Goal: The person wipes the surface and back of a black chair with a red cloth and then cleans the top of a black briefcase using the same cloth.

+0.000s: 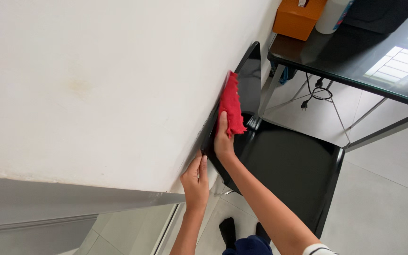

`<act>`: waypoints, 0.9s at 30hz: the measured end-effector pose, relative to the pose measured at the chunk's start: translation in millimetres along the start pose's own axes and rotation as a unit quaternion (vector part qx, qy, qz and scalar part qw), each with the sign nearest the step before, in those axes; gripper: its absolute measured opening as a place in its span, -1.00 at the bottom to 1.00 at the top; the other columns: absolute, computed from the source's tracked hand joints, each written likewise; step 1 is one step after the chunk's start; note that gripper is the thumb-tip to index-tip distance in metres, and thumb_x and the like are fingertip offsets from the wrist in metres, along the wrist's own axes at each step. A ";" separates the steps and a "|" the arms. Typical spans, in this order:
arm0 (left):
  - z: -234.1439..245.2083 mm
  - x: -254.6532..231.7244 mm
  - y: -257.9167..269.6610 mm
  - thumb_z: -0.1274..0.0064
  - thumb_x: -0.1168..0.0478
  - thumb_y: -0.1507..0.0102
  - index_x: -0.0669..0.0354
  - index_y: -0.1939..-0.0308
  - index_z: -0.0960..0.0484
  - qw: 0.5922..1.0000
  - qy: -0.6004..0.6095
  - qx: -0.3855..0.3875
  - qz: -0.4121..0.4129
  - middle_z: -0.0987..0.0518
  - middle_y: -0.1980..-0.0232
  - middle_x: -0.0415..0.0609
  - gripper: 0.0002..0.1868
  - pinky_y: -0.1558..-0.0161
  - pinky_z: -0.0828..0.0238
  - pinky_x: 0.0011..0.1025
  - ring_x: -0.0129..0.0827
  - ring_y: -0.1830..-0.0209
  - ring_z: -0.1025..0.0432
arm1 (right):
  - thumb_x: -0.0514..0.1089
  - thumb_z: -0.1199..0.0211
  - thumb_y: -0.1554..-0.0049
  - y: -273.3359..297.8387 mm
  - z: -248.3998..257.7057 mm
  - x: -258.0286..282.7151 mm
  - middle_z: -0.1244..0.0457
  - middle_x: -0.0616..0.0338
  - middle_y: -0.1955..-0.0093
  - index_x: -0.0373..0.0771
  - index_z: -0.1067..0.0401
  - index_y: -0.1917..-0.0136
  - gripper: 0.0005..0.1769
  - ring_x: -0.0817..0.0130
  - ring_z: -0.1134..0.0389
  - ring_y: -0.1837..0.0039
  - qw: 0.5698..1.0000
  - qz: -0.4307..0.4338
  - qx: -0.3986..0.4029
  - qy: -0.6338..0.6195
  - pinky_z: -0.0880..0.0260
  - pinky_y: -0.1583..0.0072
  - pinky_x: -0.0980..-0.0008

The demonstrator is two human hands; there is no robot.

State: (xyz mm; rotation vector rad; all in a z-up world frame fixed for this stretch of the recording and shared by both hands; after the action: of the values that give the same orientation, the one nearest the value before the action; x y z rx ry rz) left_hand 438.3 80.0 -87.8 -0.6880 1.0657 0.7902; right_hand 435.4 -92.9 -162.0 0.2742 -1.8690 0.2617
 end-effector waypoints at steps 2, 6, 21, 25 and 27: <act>1.4 -3.2 -0.4 -0.01 0.18 -0.39 0.27 -0.06 -0.73 0.999 -0.004 -0.005 -0.036 -0.55 0.48 -0.07 -0.70 0.45 -0.24 -0.49 -0.54 0.54 -0.23 | 0.33 0.08 -0.32 -9.5 14.2 -18.3 -0.16 0.02 -0.49 -0.39 -0.20 -0.50 -0.19 0.28 -0.14 -0.50 0.999 0.017 -0.033 0.024 -0.07 -0.46 0.38; -2.1 10.6 -3.7 -0.03 0.11 -0.41 0.20 0.16 -0.78 0.998 -0.063 0.030 0.005 -0.59 0.50 -0.22 -0.71 0.44 -0.28 -0.54 -0.62 0.57 -0.35 | 0.54 0.16 -0.19 6.8 48.0 -84.4 -0.15 0.01 -0.51 -0.36 -0.14 -0.54 0.04 0.27 -0.17 -0.49 0.972 -0.214 -0.094 0.005 -0.09 -0.46 0.35; 0.8 10.7 -3.2 -0.08 0.19 -0.44 0.20 -0.26 -0.74 0.990 -0.111 0.035 0.079 -0.65 0.35 0.32 -0.65 0.30 -0.36 -0.26 -0.12 0.48 -0.36 | 0.31 0.00 -0.29 32.0 -13.2 24.0 -0.17 0.03 -0.44 -0.38 -0.21 -0.50 -0.20 0.28 -0.17 -0.42 0.999 -0.045 0.024 -0.008 -0.15 -0.41 0.36; 0.7 6.2 -3.7 -0.06 0.15 -0.37 0.31 -0.11 -0.69 0.999 0.002 0.001 -0.032 -0.76 0.19 0.05 -0.65 0.18 -0.50 -0.51 -0.52 0.26 -0.57 | 0.47 0.12 -0.23 28.9 10.9 -13.6 -0.14 0.01 -0.46 -0.31 -0.12 -0.54 -0.06 0.25 -0.14 -0.47 0.991 -0.128 -0.024 0.019 -0.10 -0.44 0.34; -1.9 9.8 -3.7 -0.02 0.13 -0.39 0.31 -0.15 -0.67 0.998 0.049 0.010 -0.029 -0.76 0.17 0.03 -0.63 0.13 -0.51 -0.52 -0.54 0.20 -0.58 | 0.54 0.23 -0.20 51.6 25.9 -34.5 -0.10 0.00 -0.51 -0.27 -0.05 -0.58 0.02 0.22 -0.11 -0.53 0.977 -0.202 -0.027 0.057 -0.04 -0.48 0.30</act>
State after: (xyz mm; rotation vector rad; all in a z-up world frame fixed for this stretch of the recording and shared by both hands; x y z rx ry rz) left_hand 443.1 78.7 -97.2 -0.7433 1.1353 0.7002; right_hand 406.2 -50.2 -204.9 0.5808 -1.6614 -0.0521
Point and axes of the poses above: each hand's wrist, its own y-axis away from the middle knuckle, its own z-axis out of the back of the hand, x = y × z, the point moved 4 cm from there along -y, towards the middle knuckle
